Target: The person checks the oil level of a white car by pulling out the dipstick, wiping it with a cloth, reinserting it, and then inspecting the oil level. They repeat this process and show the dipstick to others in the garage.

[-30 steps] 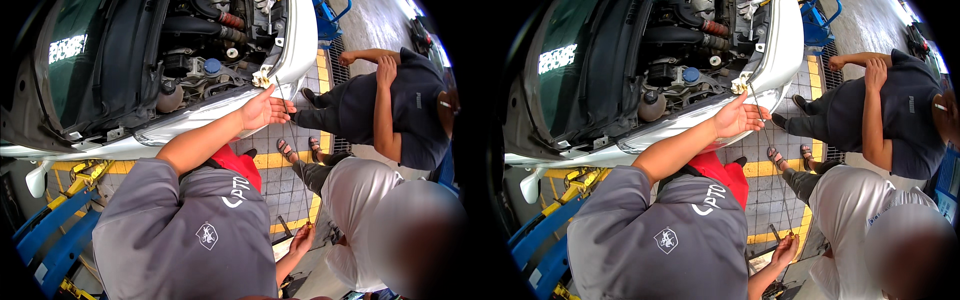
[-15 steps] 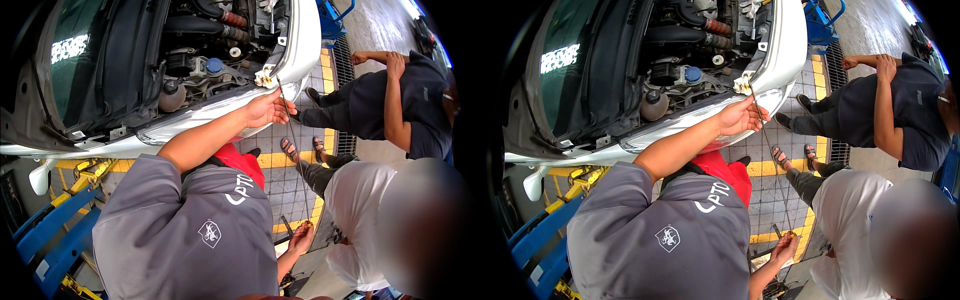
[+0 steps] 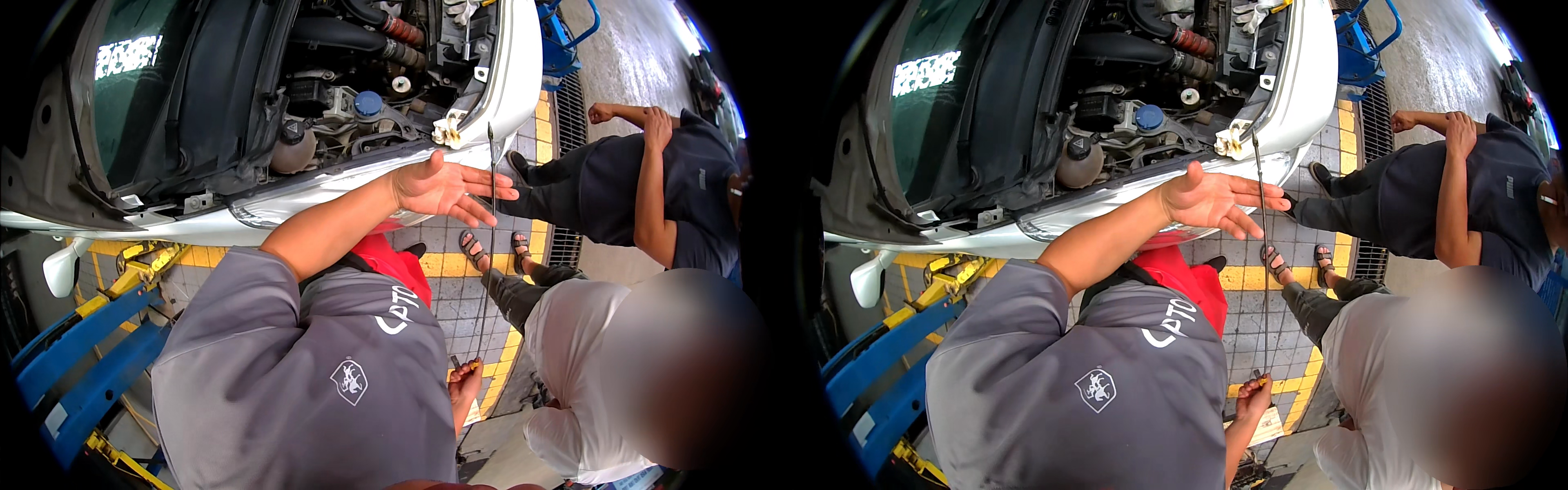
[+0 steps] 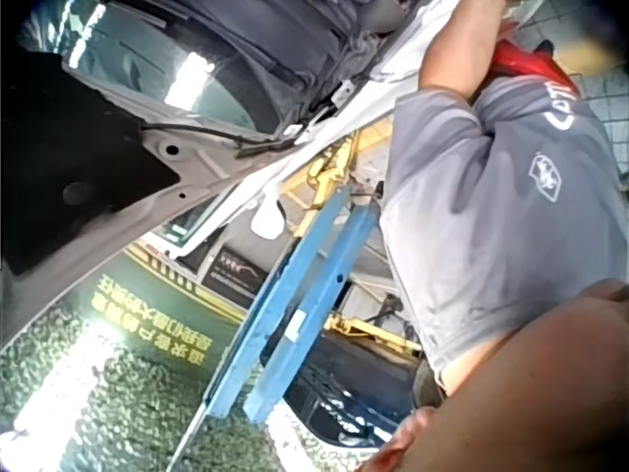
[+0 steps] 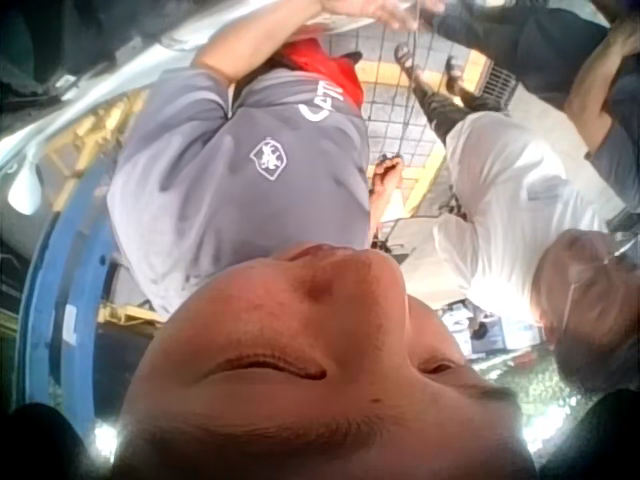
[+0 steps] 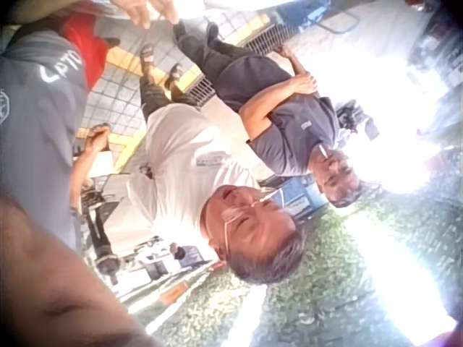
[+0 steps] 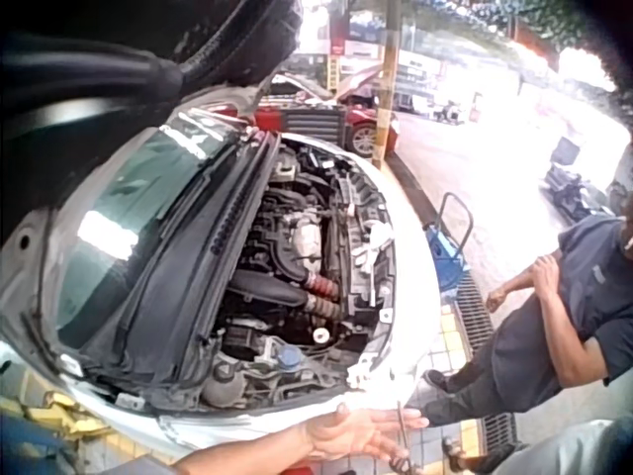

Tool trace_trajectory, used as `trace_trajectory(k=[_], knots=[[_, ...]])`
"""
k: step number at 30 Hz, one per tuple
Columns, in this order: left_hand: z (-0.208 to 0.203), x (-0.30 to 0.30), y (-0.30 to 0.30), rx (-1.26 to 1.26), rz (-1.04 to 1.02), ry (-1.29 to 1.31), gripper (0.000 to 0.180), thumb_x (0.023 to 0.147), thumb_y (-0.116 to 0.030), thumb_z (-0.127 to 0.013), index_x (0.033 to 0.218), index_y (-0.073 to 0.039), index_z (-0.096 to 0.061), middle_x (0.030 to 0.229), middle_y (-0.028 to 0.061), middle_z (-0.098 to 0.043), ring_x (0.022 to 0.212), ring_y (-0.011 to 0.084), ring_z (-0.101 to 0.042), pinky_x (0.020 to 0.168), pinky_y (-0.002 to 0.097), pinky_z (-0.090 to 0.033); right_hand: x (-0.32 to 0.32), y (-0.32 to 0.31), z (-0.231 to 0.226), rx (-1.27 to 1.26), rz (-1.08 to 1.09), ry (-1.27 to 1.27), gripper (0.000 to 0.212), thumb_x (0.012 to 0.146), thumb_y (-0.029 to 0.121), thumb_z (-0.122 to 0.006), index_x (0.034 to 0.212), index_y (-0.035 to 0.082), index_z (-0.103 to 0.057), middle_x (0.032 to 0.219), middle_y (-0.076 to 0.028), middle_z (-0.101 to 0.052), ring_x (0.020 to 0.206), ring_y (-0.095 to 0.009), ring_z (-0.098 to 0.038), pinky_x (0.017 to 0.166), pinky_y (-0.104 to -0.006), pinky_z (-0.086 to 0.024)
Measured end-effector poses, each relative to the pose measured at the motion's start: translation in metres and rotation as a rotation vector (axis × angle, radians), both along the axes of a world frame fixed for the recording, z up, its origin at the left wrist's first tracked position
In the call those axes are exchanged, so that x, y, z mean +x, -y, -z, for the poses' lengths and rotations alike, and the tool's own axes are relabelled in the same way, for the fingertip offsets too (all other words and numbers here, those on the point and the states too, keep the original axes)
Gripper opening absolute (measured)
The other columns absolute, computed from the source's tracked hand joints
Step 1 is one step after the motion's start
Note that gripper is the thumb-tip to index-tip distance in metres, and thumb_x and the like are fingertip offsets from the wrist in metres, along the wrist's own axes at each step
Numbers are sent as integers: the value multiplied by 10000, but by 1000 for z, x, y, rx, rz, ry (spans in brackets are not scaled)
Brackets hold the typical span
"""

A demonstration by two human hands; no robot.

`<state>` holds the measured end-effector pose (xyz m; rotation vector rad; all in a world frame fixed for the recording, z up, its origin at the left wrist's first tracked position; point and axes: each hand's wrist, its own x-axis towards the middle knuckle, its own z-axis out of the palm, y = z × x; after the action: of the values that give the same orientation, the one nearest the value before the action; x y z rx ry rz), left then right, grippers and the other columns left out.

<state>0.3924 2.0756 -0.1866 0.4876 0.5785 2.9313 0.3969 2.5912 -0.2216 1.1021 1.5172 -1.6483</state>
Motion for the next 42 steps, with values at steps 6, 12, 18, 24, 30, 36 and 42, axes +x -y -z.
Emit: trace_trajectory(k=[6,12,18,24,30,36,42], knots=[[-10,5,-3,22,35,-56,1356,584,-767,-708,1494,41,-109,1558,226,-141,1251,390,-501,993,420,-480,7,6,2,-75,-10,6,241,912,304,-574,753,134,-512,594,12,-452,493,-103,-384,441,-235,-297],[-11,9,-6,35,30,-39,1365,580,-780,-695,1492,48,-105,1556,236,-134,1263,403,-484,995,423,-480,12,4,3,-113,13,29,257,918,320,-561,747,136,-509,583,19,-429,489,-105,-365,445,-240,-287],[0,17,-9,35,-9,-9,1322,617,-776,-666,1493,42,-108,1558,235,-129,1292,406,-452,1004,419,-475,14,2,5,-129,36,13,280,920,327,-560,716,146,-497,569,22,-425,485,-101,-366,442,-243,-285],[-9,18,-19,-6,-74,35,1197,700,-810,-550,1474,38,-214,1547,222,-201,1305,394,-443,1026,415,-447,24,-37,41,-239,90,20,310,917,328,-562,671,174,-454,537,32,-389,457,-102,-328,422,-246,-269],[1,6,-23,181,-159,348,827,952,-631,-334,1442,33,-293,1519,175,-305,1286,342,-473,1004,397,-457,18,-8,16,-283,128,10,387,918,364,-554,608,176,-419,520,36,-340,458,-106,-316,422,-249,-269],[0,0,-25,52,-169,376,565,1016,-387,-397,1410,16,-365,1406,135,-442,1134,257,-563,910,345,-501,23,-16,16,-355,170,6,394,922,386,-541,614,165,-434,518,27,-332,456,-112,-311,417,-241,-259],[9,3,-24,-70,-228,395,366,1008,-209,-485,1319,-17,-495,1049,13,-534,759,88,-491,674,233,-448,25,-9,12,-379,159,6,377,931,384,-521,632,164,-455,516,17,-362,452,-117,-335,418,-243,-279]])
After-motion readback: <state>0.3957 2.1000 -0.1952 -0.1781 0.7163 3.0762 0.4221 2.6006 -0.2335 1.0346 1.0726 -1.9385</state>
